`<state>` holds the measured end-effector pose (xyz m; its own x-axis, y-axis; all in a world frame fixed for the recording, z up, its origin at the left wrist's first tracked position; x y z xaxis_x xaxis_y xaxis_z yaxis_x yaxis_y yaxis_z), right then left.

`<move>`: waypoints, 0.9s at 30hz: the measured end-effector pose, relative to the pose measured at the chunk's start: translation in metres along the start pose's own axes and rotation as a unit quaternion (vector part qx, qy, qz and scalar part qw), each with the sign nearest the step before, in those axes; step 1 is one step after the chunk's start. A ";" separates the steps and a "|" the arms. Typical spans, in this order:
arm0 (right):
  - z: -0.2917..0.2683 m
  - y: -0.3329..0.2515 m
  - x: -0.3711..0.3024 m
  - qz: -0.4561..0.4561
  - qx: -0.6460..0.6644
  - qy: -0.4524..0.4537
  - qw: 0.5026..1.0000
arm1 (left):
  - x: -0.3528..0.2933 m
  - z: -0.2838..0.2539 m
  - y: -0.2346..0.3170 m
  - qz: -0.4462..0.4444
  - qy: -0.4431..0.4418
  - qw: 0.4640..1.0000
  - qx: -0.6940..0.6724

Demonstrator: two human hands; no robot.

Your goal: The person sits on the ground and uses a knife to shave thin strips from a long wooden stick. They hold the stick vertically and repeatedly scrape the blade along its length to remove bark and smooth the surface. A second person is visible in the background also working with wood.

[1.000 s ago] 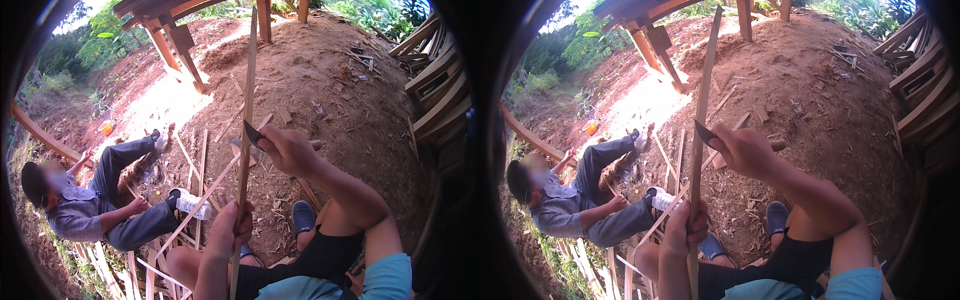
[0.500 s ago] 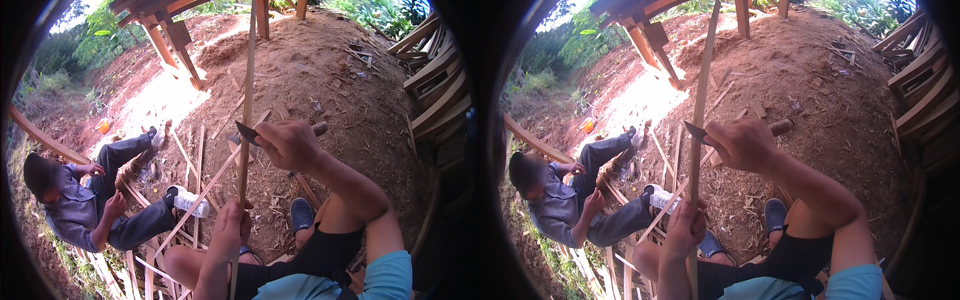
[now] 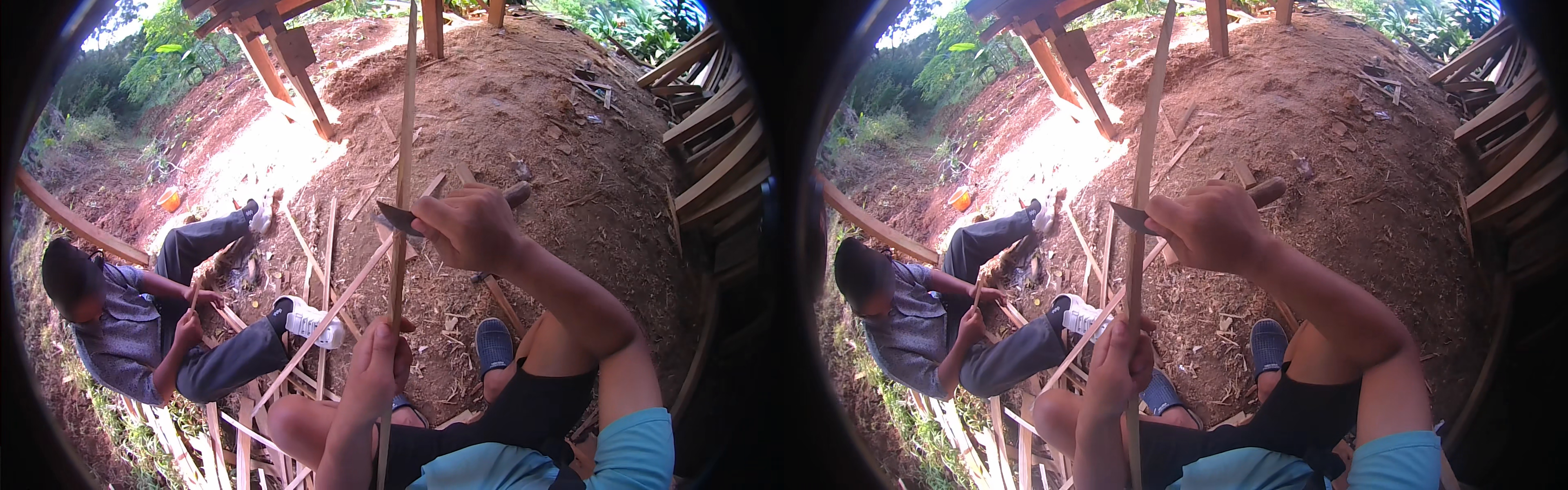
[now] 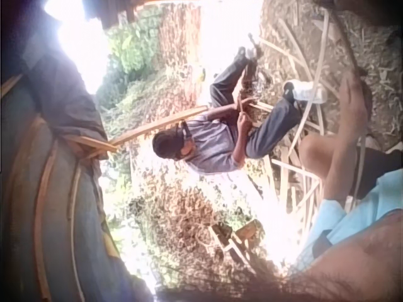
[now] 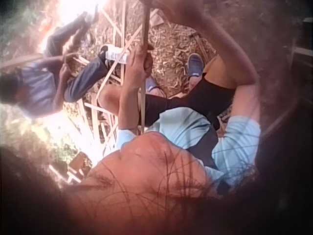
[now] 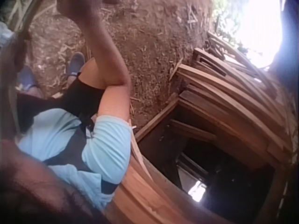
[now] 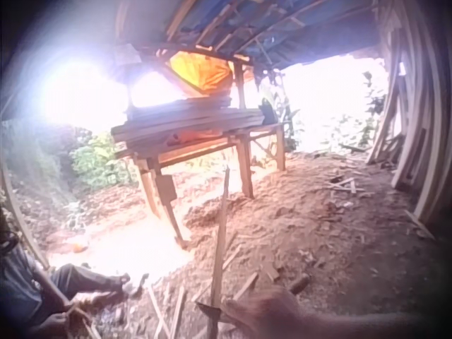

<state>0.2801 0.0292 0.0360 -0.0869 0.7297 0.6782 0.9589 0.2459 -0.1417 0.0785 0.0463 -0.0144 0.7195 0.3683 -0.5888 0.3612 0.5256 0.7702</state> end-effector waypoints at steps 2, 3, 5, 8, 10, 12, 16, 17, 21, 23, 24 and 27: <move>-0.001 0.004 0.000 0.011 -0.009 0.006 1.000 | 0.001 0.005 -0.001 -0.008 0.009 1.000 0.013; -0.001 0.004 0.001 0.008 -0.019 0.001 1.000 | 0.001 0.007 -0.002 -0.011 0.015 1.000 0.019; 0.000 -0.004 0.001 -0.018 -0.022 -0.016 0.999 | 0.002 0.006 0.000 -0.020 0.016 1.000 0.008; 0.003 -0.019 -0.006 -0.037 -0.022 -0.023 0.999 | 0.001 0.006 -0.002 -0.020 0.014 1.000 0.002; -0.003 0.005 -0.001 0.010 -0.052 0.015 0.998 | -0.001 0.005 -0.005 -0.022 0.012 1.000 0.007; -0.011 0.008 0.000 0.005 -0.057 0.031 0.998 | -0.004 0.010 -0.001 -0.015 0.010 1.000 0.012; -0.010 -0.007 -0.015 -0.006 -0.028 0.015 0.999 | -0.005 0.003 -0.006 -0.004 -0.013 1.000 0.009; -0.012 0.002 -0.015 0.027 -0.033 0.025 0.999 | -0.006 0.005 -0.005 -0.004 -0.017 1.000 0.008; -0.015 0.019 -0.016 0.045 -0.060 0.037 0.997 | -0.006 0.006 -0.007 0.005 -0.013 1.000 0.019; -0.009 0.000 -0.024 -0.001 -0.037 0.023 0.999 | -0.009 0.003 -0.002 0.016 -0.011 1.000 0.003; -0.008 -0.003 -0.024 -0.011 -0.034 0.013 0.999 | -0.009 0.000 0.000 0.020 -0.009 1.000 -0.004; -0.008 -0.001 -0.024 -0.002 -0.026 0.017 1.000 | -0.008 -0.003 0.002 0.031 -0.020 0.999 -0.003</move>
<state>0.2832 0.0061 0.0254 -0.0832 0.7067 0.7026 0.9715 0.2146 -0.1008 0.0717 0.0465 -0.0090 0.7636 0.3701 -0.5291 0.3114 0.5068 0.8039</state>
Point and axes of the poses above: each hand's wrist, its own x-axis towards the middle knuckle, its own z-axis out of the palm, y = z × x, the point moved 5 cm from there along x, towards the middle knuckle, and after that the axes turned 15 degrees about -z, right-handed, at the moved point
